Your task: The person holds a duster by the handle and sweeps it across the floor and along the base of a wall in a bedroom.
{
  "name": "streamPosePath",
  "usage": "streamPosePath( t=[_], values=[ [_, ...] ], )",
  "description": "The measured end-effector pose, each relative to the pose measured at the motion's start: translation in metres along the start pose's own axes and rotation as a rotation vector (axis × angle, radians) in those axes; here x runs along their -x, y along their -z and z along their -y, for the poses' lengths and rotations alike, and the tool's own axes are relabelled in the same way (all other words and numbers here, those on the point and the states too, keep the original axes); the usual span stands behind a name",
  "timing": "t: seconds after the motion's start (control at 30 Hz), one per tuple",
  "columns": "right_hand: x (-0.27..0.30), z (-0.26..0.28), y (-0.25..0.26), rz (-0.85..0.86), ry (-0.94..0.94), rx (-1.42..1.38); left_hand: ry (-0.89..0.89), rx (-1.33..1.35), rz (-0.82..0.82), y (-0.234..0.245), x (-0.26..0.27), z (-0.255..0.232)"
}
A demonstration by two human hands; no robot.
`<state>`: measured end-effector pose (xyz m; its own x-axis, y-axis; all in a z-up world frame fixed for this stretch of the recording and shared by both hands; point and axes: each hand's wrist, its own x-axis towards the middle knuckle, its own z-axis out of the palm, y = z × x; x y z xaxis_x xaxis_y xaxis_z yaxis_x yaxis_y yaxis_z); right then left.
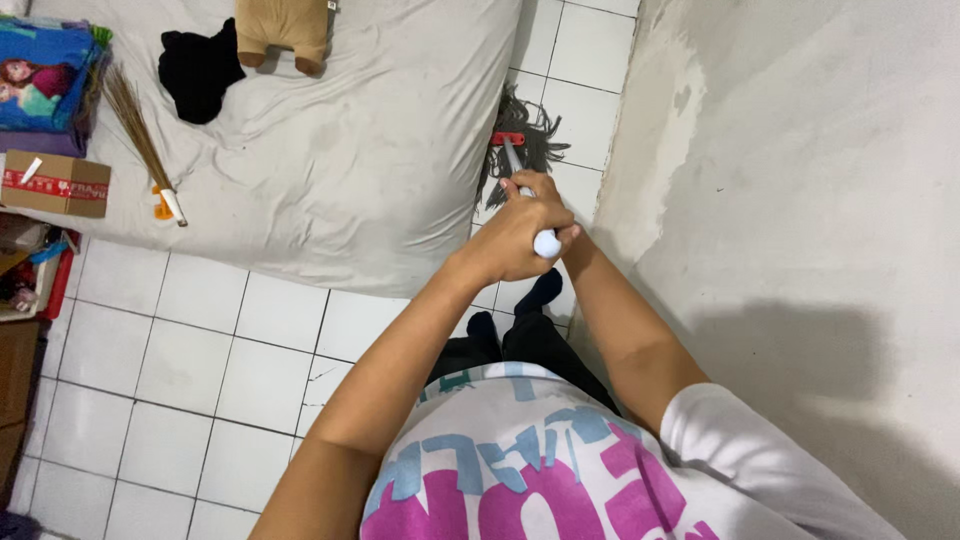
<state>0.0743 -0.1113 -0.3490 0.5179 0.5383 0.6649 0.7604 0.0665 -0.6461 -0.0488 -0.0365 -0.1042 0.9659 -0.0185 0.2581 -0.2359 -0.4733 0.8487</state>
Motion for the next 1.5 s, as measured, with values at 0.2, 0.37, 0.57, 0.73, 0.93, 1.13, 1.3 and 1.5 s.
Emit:
streamPosePath(
  t=[0.2,0.37,0.57,0.73,0.93,1.13,1.3,1.5],
  values=[
    [-0.016,0.031,0.021,0.099,-0.775,-1.653,-0.096,-0.134,-0.003,0.02,-0.022,-0.028],
    [-0.009,0.055,0.015,0.244,-0.353,-0.464,0.19,-0.004,0.043,0.05,-0.051,-0.057],
    [0.008,0.073,0.011,0.279,-0.874,-0.47,0.333,0.127,-0.011,0.052,-0.067,-0.066],
    [0.002,0.076,0.022,0.123,-0.557,-0.565,0.232,-0.006,-0.013,0.043,-0.063,-0.076],
    [0.023,0.042,0.049,0.085,-0.637,-1.181,0.055,-0.017,0.061,0.004,-0.021,-0.075],
    [0.077,0.066,0.075,-0.039,-0.077,-0.135,0.014,-0.04,0.196,-0.073,0.03,-0.064],
    [0.089,0.087,0.097,0.162,-0.748,-1.559,-0.098,-0.059,0.083,-0.077,0.036,-0.092],
    [0.112,0.153,0.126,0.108,-0.359,-0.23,0.042,0.041,0.15,-0.079,0.03,-0.14]
  ],
)
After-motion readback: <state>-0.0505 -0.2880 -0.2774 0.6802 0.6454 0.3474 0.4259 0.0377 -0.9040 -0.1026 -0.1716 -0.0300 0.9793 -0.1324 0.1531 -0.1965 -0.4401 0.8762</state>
